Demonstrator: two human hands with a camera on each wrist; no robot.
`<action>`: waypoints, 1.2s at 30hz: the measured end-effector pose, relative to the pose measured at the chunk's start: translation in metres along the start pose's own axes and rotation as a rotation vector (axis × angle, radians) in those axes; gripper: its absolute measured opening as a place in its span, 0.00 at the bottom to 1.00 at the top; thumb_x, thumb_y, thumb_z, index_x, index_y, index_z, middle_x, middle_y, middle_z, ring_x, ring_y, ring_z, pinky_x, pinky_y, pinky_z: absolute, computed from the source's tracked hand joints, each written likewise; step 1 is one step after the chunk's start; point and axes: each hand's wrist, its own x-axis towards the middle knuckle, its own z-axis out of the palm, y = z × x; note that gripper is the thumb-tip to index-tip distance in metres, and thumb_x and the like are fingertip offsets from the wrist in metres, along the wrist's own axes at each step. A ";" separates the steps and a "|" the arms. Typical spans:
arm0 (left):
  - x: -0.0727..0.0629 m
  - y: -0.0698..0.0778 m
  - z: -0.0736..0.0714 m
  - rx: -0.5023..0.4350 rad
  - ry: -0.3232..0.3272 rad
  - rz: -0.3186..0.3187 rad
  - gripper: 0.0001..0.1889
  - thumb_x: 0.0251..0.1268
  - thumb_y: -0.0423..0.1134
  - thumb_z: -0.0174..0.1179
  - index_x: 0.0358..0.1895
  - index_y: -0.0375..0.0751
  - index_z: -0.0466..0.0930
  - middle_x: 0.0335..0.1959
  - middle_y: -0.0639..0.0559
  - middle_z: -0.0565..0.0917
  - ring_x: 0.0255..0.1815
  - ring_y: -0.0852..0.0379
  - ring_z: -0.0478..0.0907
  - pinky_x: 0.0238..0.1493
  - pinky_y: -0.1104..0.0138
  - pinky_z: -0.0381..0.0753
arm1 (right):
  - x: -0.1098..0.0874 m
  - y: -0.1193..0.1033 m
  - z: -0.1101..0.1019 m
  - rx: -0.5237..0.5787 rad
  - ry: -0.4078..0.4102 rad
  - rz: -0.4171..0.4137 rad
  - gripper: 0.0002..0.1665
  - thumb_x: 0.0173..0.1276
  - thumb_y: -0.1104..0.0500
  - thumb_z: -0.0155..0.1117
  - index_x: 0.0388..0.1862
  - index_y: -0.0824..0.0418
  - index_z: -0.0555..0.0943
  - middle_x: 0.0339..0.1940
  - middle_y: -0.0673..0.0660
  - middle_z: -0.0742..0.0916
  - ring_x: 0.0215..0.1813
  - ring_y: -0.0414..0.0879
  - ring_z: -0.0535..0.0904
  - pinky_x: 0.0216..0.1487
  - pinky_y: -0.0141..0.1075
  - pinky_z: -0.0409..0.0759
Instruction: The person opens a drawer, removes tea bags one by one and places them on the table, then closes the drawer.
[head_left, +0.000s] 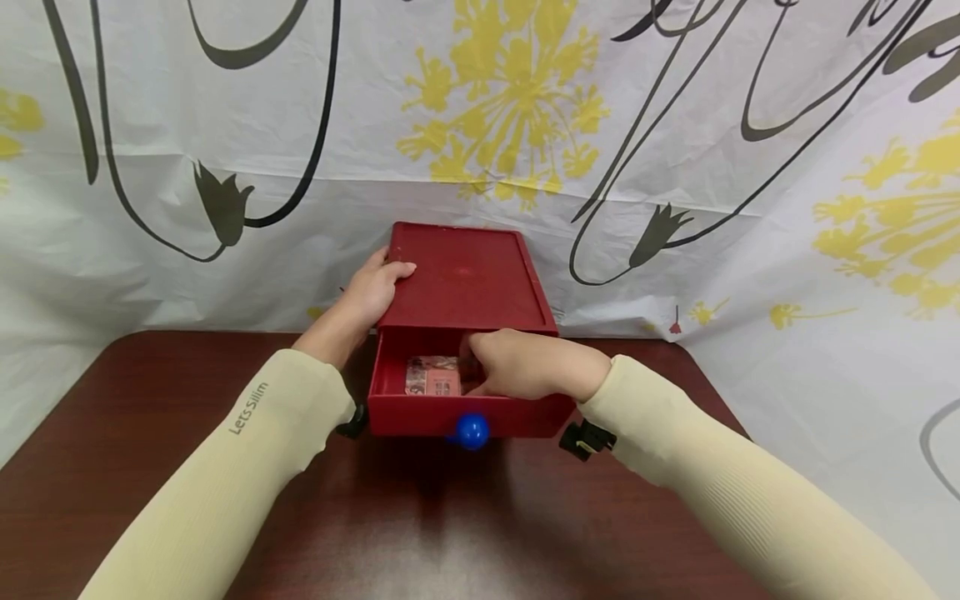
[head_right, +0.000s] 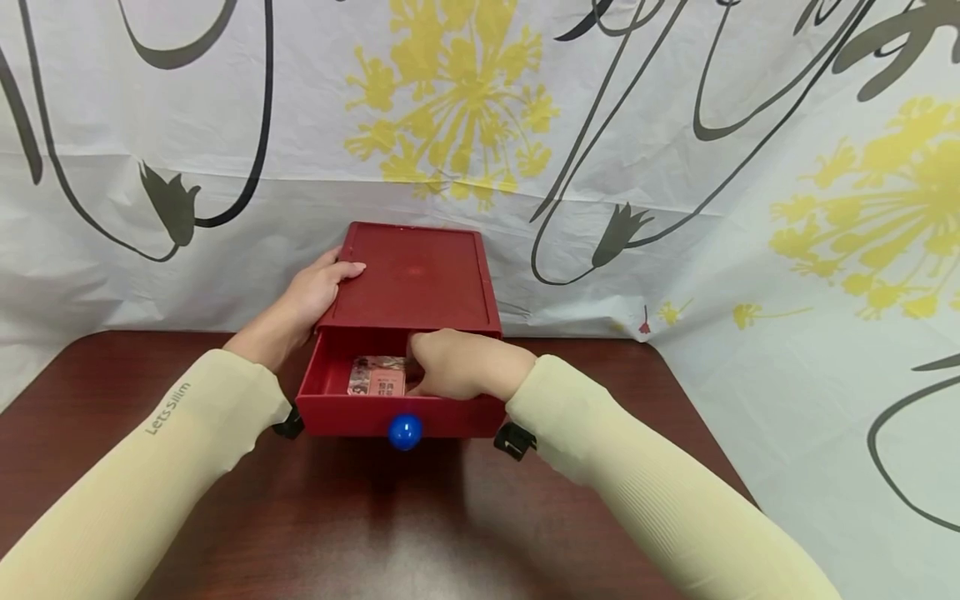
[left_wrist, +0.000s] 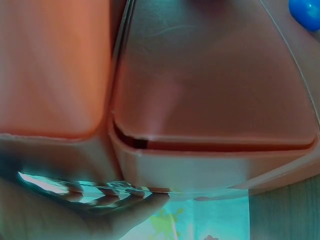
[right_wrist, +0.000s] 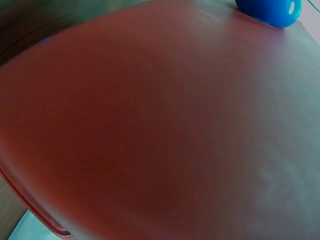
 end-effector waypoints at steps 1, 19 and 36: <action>0.000 0.000 0.000 -0.001 0.002 -0.001 0.37 0.79 0.47 0.42 0.84 0.55 0.36 0.79 0.41 0.61 0.74 0.42 0.66 0.77 0.50 0.63 | 0.000 0.000 0.000 -0.001 0.002 0.005 0.22 0.66 0.49 0.71 0.52 0.58 0.76 0.45 0.53 0.86 0.46 0.44 0.80 0.52 0.37 0.80; 0.001 -0.001 0.001 -0.019 -0.001 0.006 0.35 0.79 0.46 0.42 0.84 0.54 0.39 0.77 0.40 0.64 0.72 0.41 0.69 0.76 0.50 0.65 | -0.019 0.011 -0.008 -0.028 0.223 -0.273 0.16 0.70 0.53 0.69 0.20 0.52 0.81 0.12 0.43 0.68 0.18 0.34 0.62 0.24 0.29 0.61; 0.001 0.000 0.000 -0.016 -0.002 -0.004 0.35 0.79 0.47 0.42 0.84 0.55 0.40 0.77 0.41 0.63 0.73 0.43 0.66 0.76 0.49 0.65 | -0.050 0.026 0.004 0.042 0.485 -0.282 0.15 0.74 0.54 0.63 0.24 0.50 0.81 0.14 0.41 0.64 0.18 0.33 0.58 0.26 0.30 0.62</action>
